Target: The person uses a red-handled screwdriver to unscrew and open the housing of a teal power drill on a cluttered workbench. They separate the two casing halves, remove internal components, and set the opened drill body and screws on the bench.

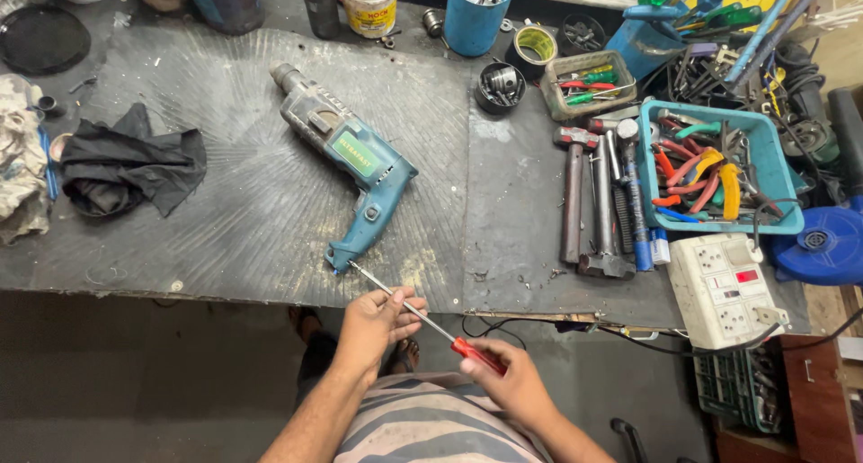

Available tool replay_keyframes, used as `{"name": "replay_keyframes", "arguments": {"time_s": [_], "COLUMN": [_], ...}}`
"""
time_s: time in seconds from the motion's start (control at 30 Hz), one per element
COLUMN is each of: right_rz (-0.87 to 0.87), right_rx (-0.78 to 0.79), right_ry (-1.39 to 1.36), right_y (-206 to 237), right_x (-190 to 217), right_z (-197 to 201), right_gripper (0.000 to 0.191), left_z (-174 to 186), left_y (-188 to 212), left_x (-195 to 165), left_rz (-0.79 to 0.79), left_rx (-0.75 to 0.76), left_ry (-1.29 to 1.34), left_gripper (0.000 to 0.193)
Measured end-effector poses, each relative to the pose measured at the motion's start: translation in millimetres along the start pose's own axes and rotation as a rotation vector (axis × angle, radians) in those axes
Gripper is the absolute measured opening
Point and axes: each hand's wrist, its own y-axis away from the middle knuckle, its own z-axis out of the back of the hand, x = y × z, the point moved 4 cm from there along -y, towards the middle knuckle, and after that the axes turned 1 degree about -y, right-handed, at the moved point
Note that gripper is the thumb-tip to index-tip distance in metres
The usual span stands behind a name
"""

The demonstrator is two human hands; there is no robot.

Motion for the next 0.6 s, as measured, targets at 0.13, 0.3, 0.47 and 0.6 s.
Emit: {"name": "replay_keyframes", "arguments": {"time_s": [0.13,0.3,0.47,0.6], "right_rz": [-0.401,0.127,-0.030,-0.594], "right_rx": [0.052,-0.189,-0.065,0.240], "right_ry": [-0.286,0.446,0.338,-0.264], "right_y": [-2.5,-2.5,-7.4,-9.8], "right_x": [-20.0,27.7,46.8,26.3], "right_z": [-0.3,-3.1,-14.7,-19.0], "right_gripper": [0.032,0.026,0.035,0.035], "left_z": [-1.3,-2.2,-3.1,-6.4], "left_y": [3.3,10.1,11.1,10.0], "left_x": [-4.2,-6.1,-2.4,-4.0], "left_rz": [-0.023,0.018,0.004,-0.052], "left_rx": [0.043,0.034,-0.126,-0.098], "left_ry": [0.020,0.238,0.191,0.274], "left_gripper": [0.038,0.039,0.038,0.040]}}
